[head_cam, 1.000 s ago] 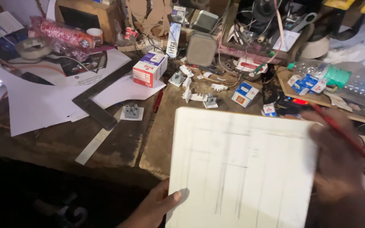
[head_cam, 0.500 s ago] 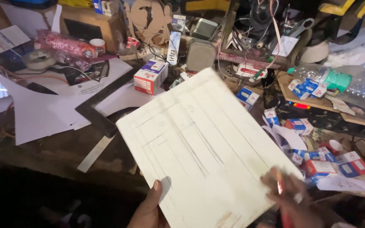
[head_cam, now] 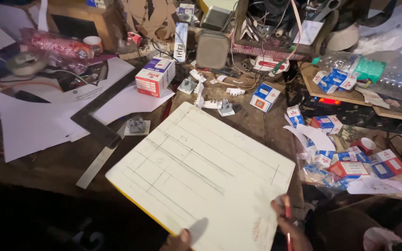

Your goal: Tracing outlines and preparing electrical components for assembly.

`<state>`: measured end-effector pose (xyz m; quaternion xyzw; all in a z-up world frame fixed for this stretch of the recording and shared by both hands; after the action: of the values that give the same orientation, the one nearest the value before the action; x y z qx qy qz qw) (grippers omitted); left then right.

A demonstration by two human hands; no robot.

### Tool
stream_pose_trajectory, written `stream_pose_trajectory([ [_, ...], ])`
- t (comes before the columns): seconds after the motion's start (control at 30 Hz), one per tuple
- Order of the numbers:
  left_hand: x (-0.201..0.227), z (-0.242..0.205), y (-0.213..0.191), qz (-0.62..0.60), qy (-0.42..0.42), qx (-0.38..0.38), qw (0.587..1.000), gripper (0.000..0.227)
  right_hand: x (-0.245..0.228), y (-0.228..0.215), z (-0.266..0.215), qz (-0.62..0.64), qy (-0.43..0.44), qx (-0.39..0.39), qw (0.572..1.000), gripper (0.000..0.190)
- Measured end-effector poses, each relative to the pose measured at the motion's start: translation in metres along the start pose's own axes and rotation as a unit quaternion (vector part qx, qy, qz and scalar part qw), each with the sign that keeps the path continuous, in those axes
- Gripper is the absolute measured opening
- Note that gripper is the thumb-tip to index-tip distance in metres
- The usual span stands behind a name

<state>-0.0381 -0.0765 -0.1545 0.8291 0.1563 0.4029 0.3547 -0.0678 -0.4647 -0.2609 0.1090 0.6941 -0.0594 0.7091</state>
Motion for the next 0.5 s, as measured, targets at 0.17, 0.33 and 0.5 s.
stream_pose_trajectory([
  [0.17, -0.021, 0.017, 0.016, 0.066, -0.026, -0.075, 0.995, 0.122, -0.132, 0.040, -0.012, -0.038, -0.066, 0.007, 0.997, 0.077],
  [0.33, -0.024, 0.003, 0.081, 0.080, -0.056, -0.191, 0.977, 0.126, -0.201, 0.072, -0.048, -0.173, -0.299, -0.149, 0.927, 0.090],
  [0.5, -0.039, 0.015, 0.097, 0.083, -0.104, -0.222, 0.966, 0.115, -0.232, 0.095, -0.040, -0.280, -0.225, -0.153, 0.920, 0.104],
])
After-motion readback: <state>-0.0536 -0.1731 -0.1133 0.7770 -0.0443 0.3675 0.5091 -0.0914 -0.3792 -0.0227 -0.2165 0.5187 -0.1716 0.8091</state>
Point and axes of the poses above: each hand's wrist, its own z-axis towards the middle knuckle, its own y-axis out of the palm, x = y × z, the point moved 9 cm from there along z, towards the middle knuckle, and after that the axes turned 3 degrees about -z, right-handed, at the moved point
